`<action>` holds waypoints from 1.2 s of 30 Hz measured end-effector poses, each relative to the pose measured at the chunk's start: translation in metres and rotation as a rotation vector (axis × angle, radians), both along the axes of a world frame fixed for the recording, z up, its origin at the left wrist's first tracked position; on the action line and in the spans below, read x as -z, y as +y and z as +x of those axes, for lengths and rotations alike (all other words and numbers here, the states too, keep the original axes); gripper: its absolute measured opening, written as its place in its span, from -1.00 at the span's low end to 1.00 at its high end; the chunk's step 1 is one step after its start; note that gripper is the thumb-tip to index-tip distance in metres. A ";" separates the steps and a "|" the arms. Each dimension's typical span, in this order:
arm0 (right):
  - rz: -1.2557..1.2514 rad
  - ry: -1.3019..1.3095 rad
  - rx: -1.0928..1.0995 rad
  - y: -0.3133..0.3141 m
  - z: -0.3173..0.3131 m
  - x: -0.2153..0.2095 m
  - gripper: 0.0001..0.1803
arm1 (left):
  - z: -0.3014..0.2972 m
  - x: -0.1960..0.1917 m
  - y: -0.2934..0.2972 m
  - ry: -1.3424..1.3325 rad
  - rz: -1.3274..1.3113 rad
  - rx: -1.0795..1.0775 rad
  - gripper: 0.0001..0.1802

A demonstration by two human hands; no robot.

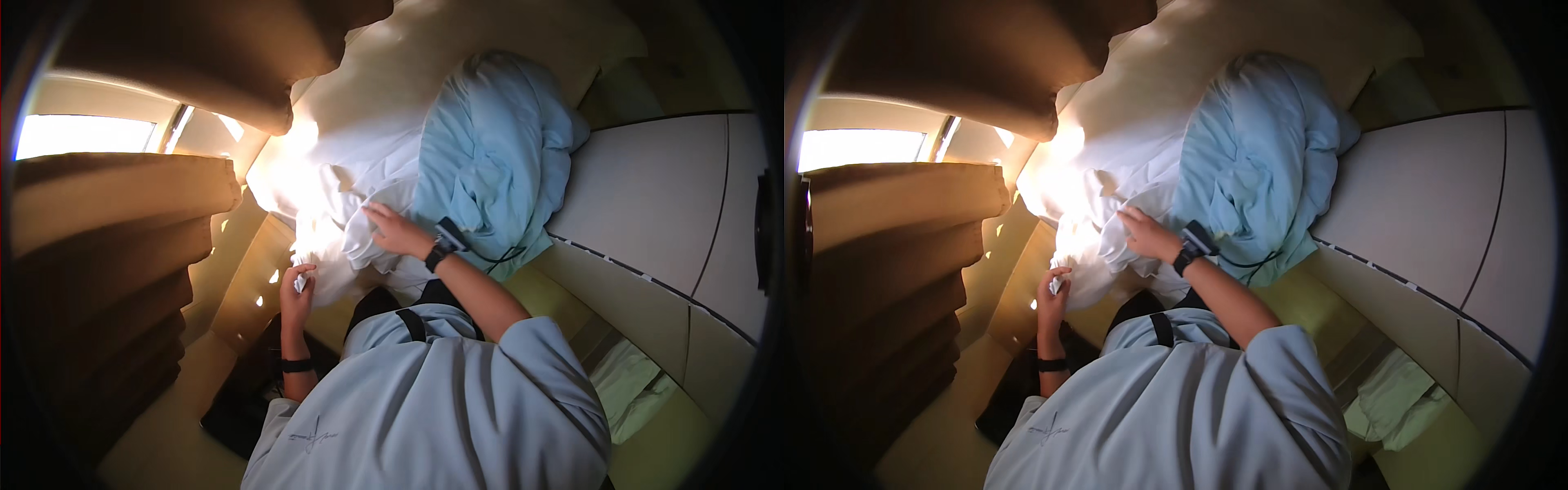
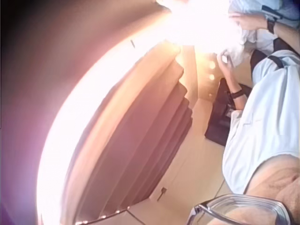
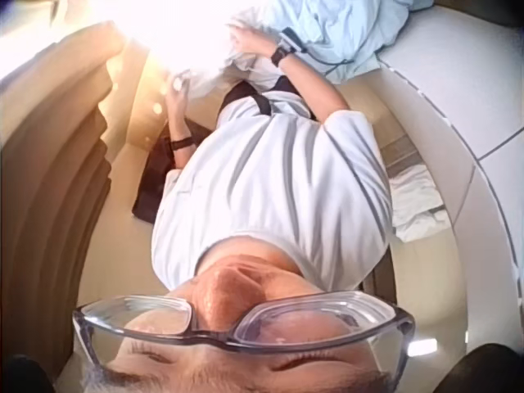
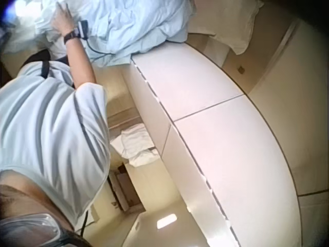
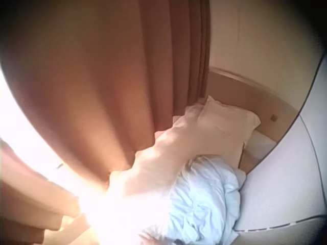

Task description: Arranging and tucking bedding on a hotel bed.

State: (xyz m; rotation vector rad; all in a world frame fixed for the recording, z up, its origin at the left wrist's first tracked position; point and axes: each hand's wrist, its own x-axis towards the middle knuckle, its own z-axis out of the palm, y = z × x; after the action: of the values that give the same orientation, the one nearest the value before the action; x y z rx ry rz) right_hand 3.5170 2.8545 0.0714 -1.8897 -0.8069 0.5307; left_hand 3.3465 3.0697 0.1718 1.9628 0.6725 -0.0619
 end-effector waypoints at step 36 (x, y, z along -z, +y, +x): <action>1.419 1.686 -0.089 0.020 -0.055 -0.124 -0.56 | 0.015 -0.052 -0.018 -0.143 -0.094 0.311 -0.20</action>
State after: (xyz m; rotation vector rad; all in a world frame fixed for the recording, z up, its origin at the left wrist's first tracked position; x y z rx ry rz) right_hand 3.4622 2.8746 0.1959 0.1873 0.0621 0.9480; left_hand 3.3611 3.0517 0.2241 1.9447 0.2630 -0.1396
